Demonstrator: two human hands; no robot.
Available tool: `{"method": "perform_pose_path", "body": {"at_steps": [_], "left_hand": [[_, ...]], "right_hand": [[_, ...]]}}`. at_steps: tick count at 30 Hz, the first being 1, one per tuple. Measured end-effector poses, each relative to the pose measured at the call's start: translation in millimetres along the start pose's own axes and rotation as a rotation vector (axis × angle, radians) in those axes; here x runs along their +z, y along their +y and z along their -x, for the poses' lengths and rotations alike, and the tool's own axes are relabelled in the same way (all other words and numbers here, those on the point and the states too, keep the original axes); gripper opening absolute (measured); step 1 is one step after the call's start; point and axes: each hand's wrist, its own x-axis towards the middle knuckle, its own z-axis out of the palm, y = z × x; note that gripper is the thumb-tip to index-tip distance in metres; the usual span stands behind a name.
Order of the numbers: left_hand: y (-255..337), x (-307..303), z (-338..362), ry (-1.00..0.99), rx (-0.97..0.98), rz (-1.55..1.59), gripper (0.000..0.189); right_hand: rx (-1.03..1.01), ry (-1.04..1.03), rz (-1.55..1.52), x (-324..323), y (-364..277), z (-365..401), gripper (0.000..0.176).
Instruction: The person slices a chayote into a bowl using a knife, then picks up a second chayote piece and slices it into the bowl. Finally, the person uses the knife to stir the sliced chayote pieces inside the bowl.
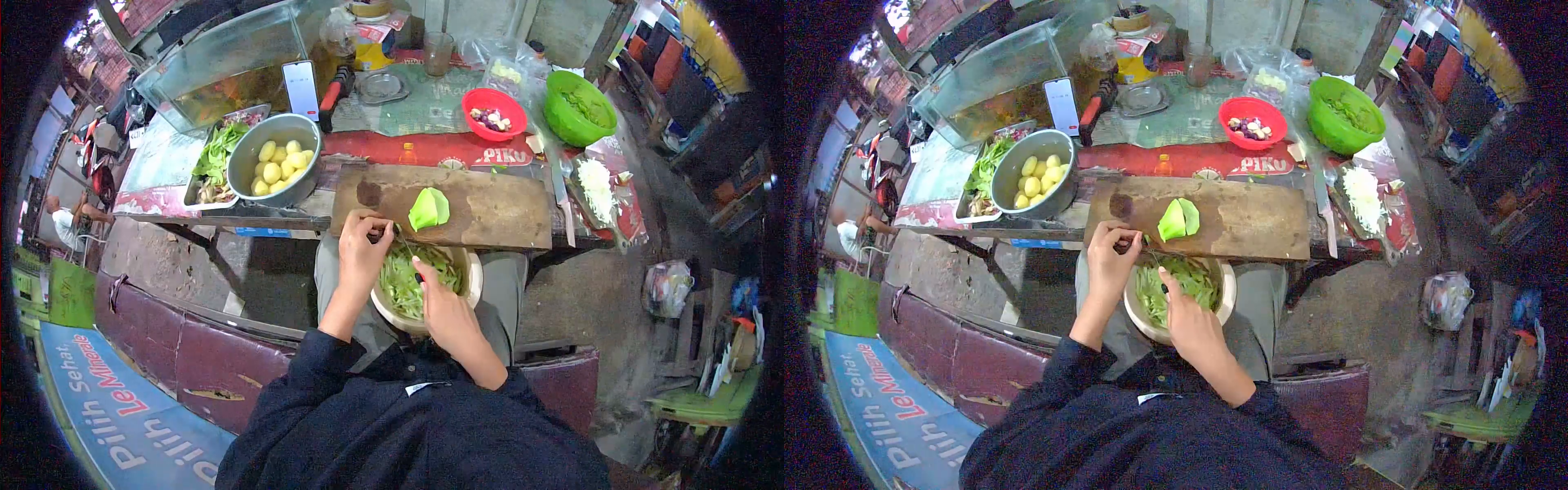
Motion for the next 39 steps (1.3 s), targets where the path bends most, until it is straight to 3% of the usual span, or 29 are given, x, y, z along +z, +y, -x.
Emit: {"method": "perform_pose_path", "body": {"at_steps": [2,6,8,9,11,12,15,19,22,26,28,33,39], "left_hand": [[2,-1,-1,0.011,0.046,-0.018,0.011],[-1,1,-2,-0.049,0.071,-0.004,0.013],[-4,1,0,-0.095,0.201,-0.038,0.017],[4,-4,0,-0.094,0.2,-0.038,0.017],[28,-17,0,-0.424,-0.251,0.281,0.02],[27,-13,4,-0.423,-0.252,0.281,0.02],[30,-6,19,-0.265,0.074,0.089,0.037],[45,-3,42,-0.241,0.25,-0.129,0.046],[33,-12,37,-0.207,0.297,-0.294,0.045],[30,-12,8,-0.182,0.259,-0.189,0.043],[23,-4,-8,-0.155,0.311,-0.183,0.052],[13,8,-27,-0.336,0.217,-0.097,0.067],[5,15,-28,-0.334,0.244,-0.075,0.069]], "right_hand": [[0.104,-0.126,-0.007,-6,-4,-2,0.042],[0.092,-0.161,-0.205,-30,9,12,0.042],[0.005,-0.144,-0.269,-43,17,23,0.042],[0.079,-0.188,-0.216,-53,18,28,0.042],[0.069,-0.173,-0.102,-69,18,39,0.04],[0.061,-0.156,0.01,-74,18,44,0.039],[0.03,-0.104,0.247,-81,15,53,0.038],[-0.101,-0.053,0.243,-85,20,56,0.038],[-0.127,-0.076,0.313,-97,22,62,0.038],[-0.042,-0.093,0.312,-104,26,66,0.038],[-0.03,-0.087,0.319,-102,27,65,0.038],[0.002,-0.1,0.235,-92,28,65,0.039],[0.024,-0.118,0.221,-88,36,66,0.039]]}}
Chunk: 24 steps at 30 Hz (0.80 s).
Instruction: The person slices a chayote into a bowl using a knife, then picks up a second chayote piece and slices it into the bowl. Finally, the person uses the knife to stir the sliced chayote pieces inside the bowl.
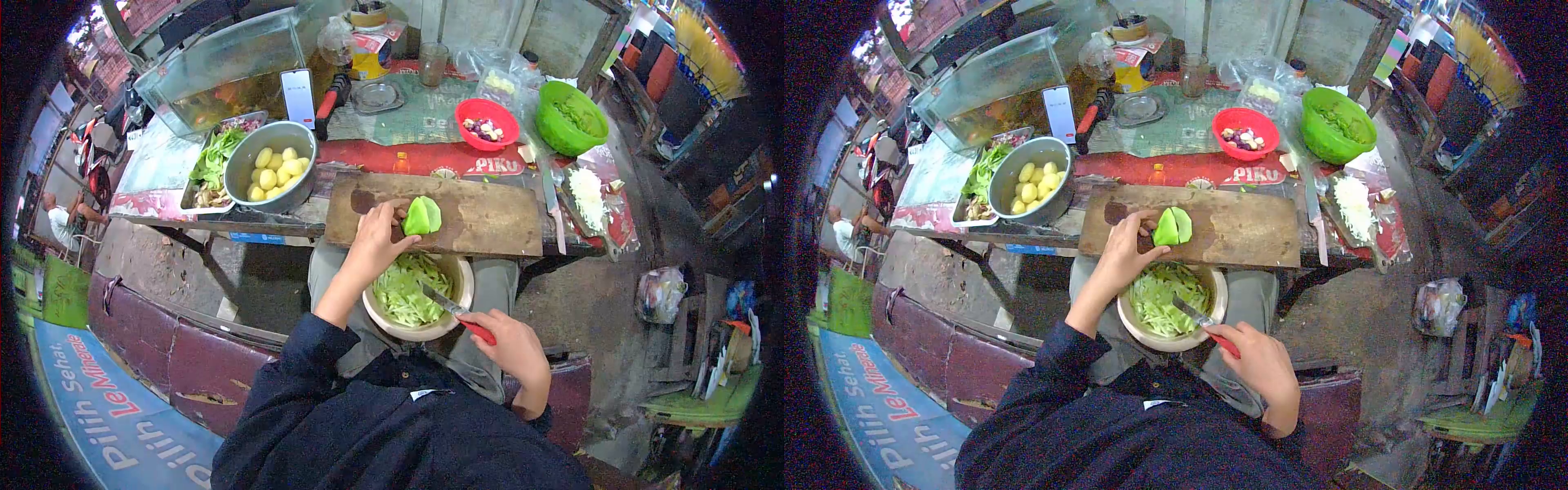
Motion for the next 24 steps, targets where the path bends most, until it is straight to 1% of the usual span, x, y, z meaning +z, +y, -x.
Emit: {"method": "perform_pose_path", "body": {"at_steps": [10,13,15,19,21,22,24], "left_hand": [[1,-5,2,-0.039,0.01,-0.018,0.056],[-1,-7,1,-0.032,0.025,0.006,0.052],[-3,-8,1,-0.05,0.01,0.089,0.05],[-1,-14,-2,-0.06,0.007,0.104,0.047],[-1,-19,-4,-0.122,-0.003,0.141,0.045],[-2,-20,-4,-0.122,-0.002,0.141,0.045],[-2,-22,-5,-0.132,-0.003,0.144,0.044]], "right_hand": [[-0.001,0.003,-0.022,5,2,-9,0.042],[-0.037,0.028,-0.023,5,2,-9,0.04],[-0.023,0.022,-0.03,8,4,-10,0.04],[0.032,-0.014,-0.004,5,2,-9,0.041],[-0.009,0.003,-0.027,4,3,-9,0.04],[-0.009,0.004,-0.027,8,7,-9,0.04],[-0.162,0.144,-0.205,15,12,-13,0.043]]}}
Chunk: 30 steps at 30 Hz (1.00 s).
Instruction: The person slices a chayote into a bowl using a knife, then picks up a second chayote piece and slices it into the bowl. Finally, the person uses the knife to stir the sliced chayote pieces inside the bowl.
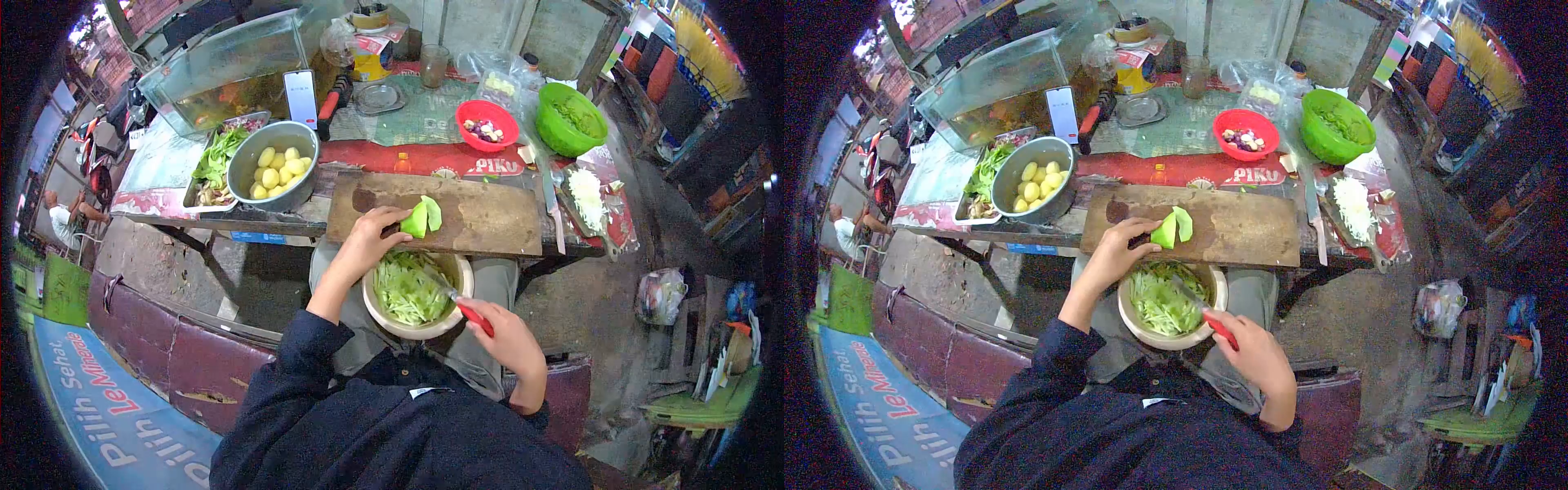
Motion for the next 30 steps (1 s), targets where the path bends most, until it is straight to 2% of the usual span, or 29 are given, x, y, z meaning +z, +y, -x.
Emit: {"method": "perform_pose_path", "body": {"at_steps": [1,3,7,9,13,25,27,30], "left_hand": [[0,0,0,0.0,0.001,-0.001,0.044],[0,2,1,0.018,-0.002,-0.019,0.044],[1,2,2,0.027,0.001,-0.037,0.044],[4,0,2,0.003,-0.023,-0.019,0.044],[-1,-1,1,0.0,0.002,-0.027,0.045],[-2,-2,-1,-0.017,-0.02,0.013,0.046],[0,-4,-1,-0.028,-0.042,0.032,0.046],[-1,-3,-2,-0.024,-0.026,0.025,0.046]], "right_hand": [[-0.001,0.001,-0.001,1,-2,-1,0.043],[0.15,0.013,-0.176,5,-10,-7,0.044],[0.136,0.009,-0.243,27,-8,-24,0.046],[0.18,-0.074,-0.295,30,-10,-30,0.045],[0.152,-0.067,-0.278,36,-4,-38,0.044],[0.281,-0.142,-0.352,29,-10,-43,0.043],[0.174,-0.052,-0.285,36,-3,-42,0.043],[0.178,-0.067,-0.275,37,-4,-41,0.043]]}}
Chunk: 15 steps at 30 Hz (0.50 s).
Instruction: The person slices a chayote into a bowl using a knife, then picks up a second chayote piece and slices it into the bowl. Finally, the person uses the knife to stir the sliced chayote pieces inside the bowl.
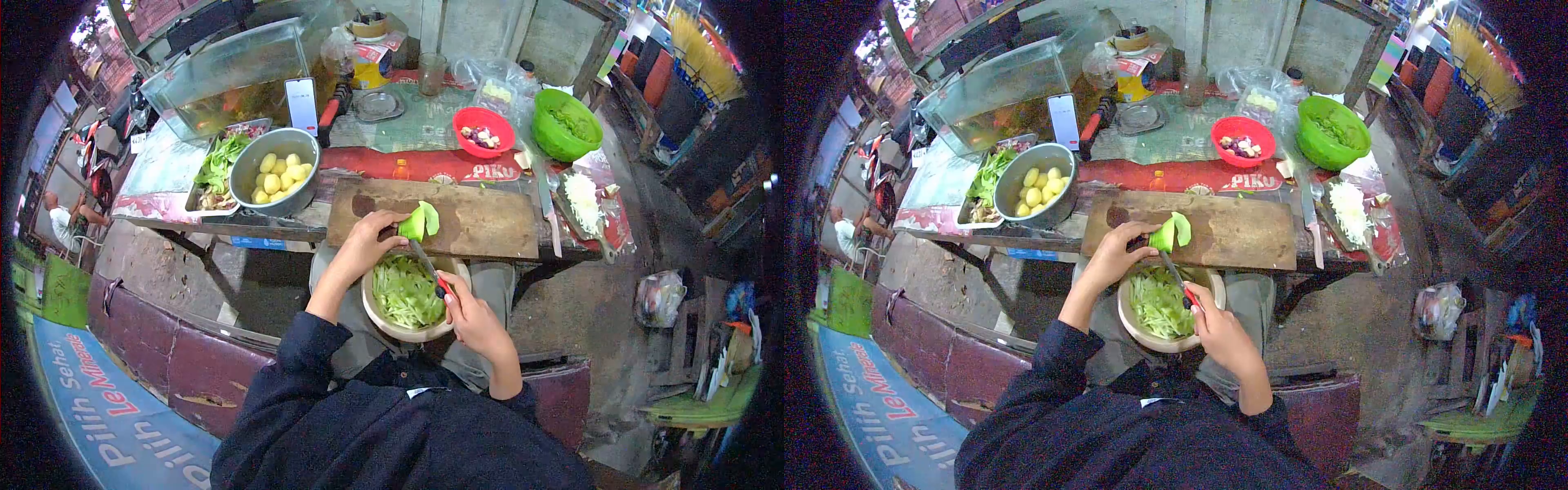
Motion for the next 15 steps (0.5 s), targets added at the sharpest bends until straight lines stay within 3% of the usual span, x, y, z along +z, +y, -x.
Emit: {"method": "perform_pose_path", "body": {"at_steps": [15], "left_hand": [[-1,-1,0,-0.018,-0.012,0.009,0.046]], "right_hand": [[0.054,-0.02,-0.014,-4,-20,-2,0.043]]}}
